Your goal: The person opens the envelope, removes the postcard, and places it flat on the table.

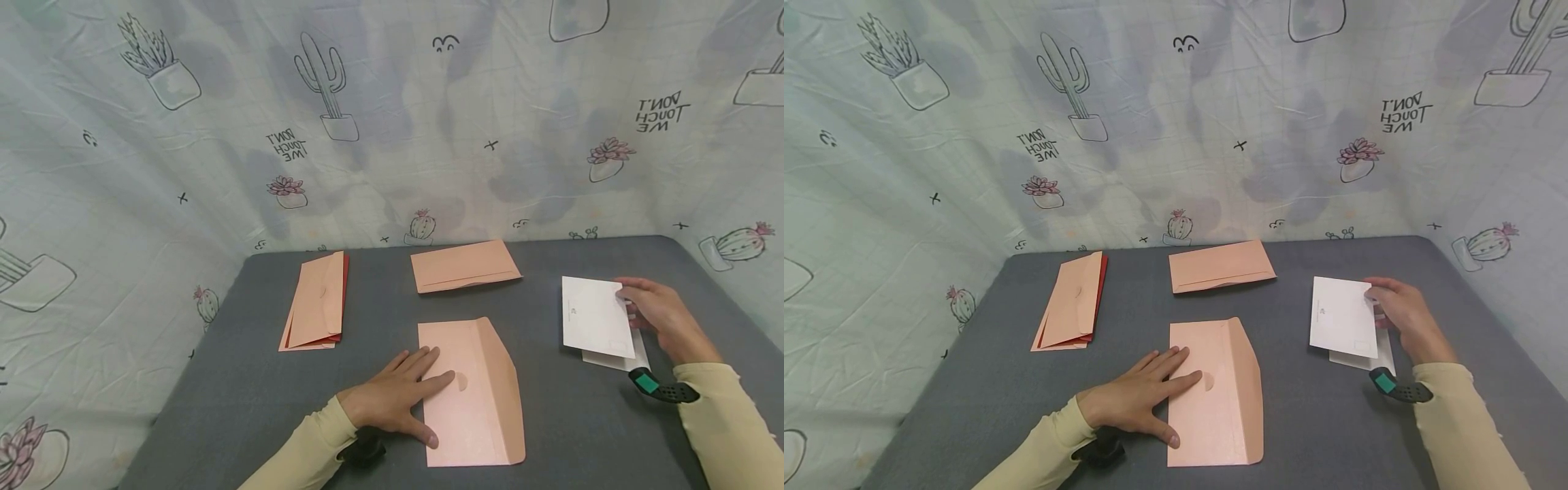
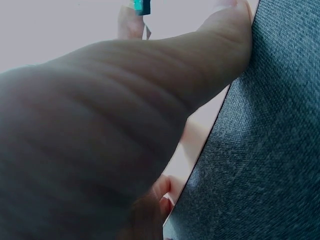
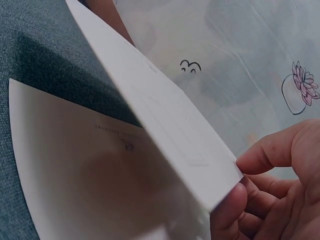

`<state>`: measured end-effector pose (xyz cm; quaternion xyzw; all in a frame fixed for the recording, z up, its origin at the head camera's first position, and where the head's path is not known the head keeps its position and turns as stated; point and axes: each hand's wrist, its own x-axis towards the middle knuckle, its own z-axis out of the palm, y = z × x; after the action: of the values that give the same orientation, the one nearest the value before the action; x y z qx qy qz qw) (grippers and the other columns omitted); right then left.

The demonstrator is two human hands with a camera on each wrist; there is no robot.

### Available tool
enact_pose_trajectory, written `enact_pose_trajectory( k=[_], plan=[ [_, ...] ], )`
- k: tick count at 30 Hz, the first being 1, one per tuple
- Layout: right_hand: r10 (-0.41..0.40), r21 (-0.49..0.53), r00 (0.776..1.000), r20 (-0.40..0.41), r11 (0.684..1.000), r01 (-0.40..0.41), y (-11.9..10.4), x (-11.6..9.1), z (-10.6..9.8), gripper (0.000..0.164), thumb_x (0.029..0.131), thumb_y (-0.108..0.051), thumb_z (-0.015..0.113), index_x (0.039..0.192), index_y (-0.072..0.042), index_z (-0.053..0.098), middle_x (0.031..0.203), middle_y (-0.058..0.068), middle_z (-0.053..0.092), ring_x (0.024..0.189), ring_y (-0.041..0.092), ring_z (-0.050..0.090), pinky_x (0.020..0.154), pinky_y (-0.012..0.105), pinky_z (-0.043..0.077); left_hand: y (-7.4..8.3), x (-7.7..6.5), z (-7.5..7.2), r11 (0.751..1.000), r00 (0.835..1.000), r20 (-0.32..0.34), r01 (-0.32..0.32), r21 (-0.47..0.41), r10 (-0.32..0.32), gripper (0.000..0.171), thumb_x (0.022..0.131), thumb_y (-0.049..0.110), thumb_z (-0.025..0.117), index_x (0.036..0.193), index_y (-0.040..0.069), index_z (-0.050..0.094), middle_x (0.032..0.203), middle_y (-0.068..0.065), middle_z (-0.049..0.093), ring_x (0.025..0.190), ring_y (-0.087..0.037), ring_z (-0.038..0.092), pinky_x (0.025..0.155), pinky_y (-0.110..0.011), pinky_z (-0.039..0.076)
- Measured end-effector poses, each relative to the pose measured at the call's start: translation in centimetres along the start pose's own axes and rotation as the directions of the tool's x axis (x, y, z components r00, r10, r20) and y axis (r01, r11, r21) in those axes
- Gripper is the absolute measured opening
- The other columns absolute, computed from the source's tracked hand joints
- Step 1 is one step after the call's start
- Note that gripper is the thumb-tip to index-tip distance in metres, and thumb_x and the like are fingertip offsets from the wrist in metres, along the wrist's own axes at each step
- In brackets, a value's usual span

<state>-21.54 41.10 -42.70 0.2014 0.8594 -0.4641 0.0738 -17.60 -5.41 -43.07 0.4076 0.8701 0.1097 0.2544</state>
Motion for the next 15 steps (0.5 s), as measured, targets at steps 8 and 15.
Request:
enact_pose_trajectory(
  k=[8,15],
  plan=[
    [0.000,0.001,1.000,0.000,1.000,0.000,0.26,0.08,0.01,0.063,0.107,-0.036,0.037,0.155,0.005,0.030,0.132,0.026,0.047,0.096,0.021,0.052,0.064,0.025,0.052,0.03,-0.03,0.01,1.000,1.000,-0.007,-0.004,0.013,0.004,0.101,0.081,0.059,0.077,0.162,0.032,0.023,0.173,-0.005,0.001,0.161,-0.025,0.000,0.129,-0.052,0.006],
    [0.000,-0.012,1.000,-0.006,1.000,0.000,0.46,0.24,0.27,0.066,0.106,-0.039,0.041,0.155,0.004,0.031,0.128,0.022,0.052,0.088,0.016,0.054,0.063,0.026,0.050,0.02,-0.11,0.01,1.000,1.000,-0.005,-0.008,0.006,0.008,0.101,0.081,0.059,0.077,0.162,0.032,0.022,0.173,-0.005,0.001,0.161,-0.025,0.000,0.129,-0.053,0.006]
  ],
)
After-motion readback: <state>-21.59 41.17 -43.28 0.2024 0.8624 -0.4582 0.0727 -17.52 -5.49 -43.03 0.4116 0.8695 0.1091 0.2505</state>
